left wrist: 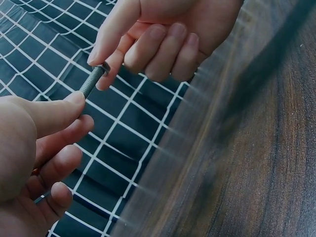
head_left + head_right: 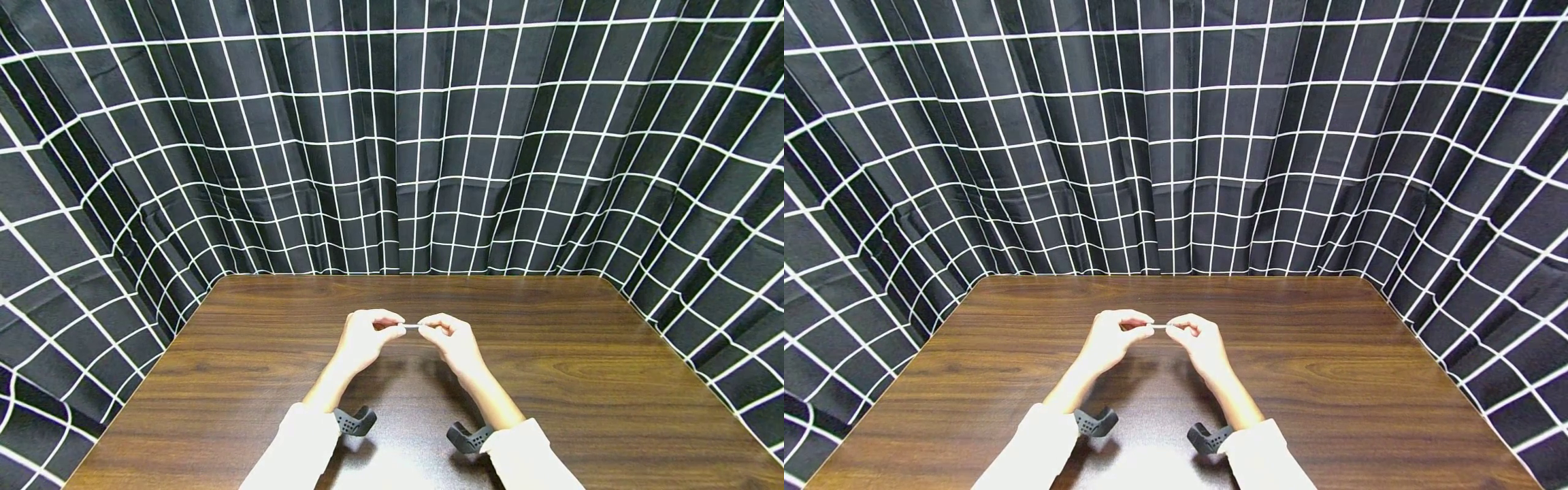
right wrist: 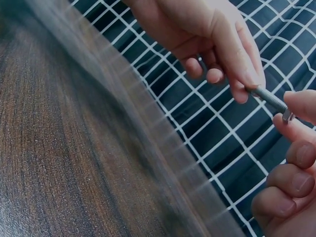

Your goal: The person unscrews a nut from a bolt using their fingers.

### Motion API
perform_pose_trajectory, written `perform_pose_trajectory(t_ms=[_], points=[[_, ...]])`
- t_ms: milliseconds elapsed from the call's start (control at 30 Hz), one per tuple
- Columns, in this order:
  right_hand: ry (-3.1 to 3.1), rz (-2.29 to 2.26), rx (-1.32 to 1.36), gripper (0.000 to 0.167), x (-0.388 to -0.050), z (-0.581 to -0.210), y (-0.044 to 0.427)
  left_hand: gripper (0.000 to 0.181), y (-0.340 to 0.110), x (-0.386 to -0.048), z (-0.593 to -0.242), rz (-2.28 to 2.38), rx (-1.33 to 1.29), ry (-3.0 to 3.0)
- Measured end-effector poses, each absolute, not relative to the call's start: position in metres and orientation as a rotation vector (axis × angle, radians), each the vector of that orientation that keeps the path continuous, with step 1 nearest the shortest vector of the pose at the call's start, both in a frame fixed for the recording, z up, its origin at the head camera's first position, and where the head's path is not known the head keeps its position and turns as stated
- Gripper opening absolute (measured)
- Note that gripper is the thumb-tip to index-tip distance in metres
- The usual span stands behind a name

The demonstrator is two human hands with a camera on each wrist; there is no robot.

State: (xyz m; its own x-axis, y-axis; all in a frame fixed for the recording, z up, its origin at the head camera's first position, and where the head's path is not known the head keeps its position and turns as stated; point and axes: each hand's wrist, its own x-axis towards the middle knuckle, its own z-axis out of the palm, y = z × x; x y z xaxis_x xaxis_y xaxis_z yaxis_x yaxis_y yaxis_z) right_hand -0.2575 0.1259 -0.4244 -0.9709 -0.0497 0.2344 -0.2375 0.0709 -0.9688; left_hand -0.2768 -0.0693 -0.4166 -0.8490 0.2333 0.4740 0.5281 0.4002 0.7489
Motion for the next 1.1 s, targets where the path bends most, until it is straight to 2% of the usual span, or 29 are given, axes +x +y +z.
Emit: perform_pose_trajectory(t_ms=[667, 1100], points=[[-2.084, 2.036, 0.502, 0.025, -0.2592, -0.4285, 0.1296, 0.017, -0.0694, -0.2769, -0.4165, -1.436, -0.652, -2.376], [-2.096, 2.017, 0.458, 0.020, -0.2583, -0.4257, 0.1294, 0.012, -0.0691, -0.2754, -0.4149, -1.427, -0.640, -2.377]])
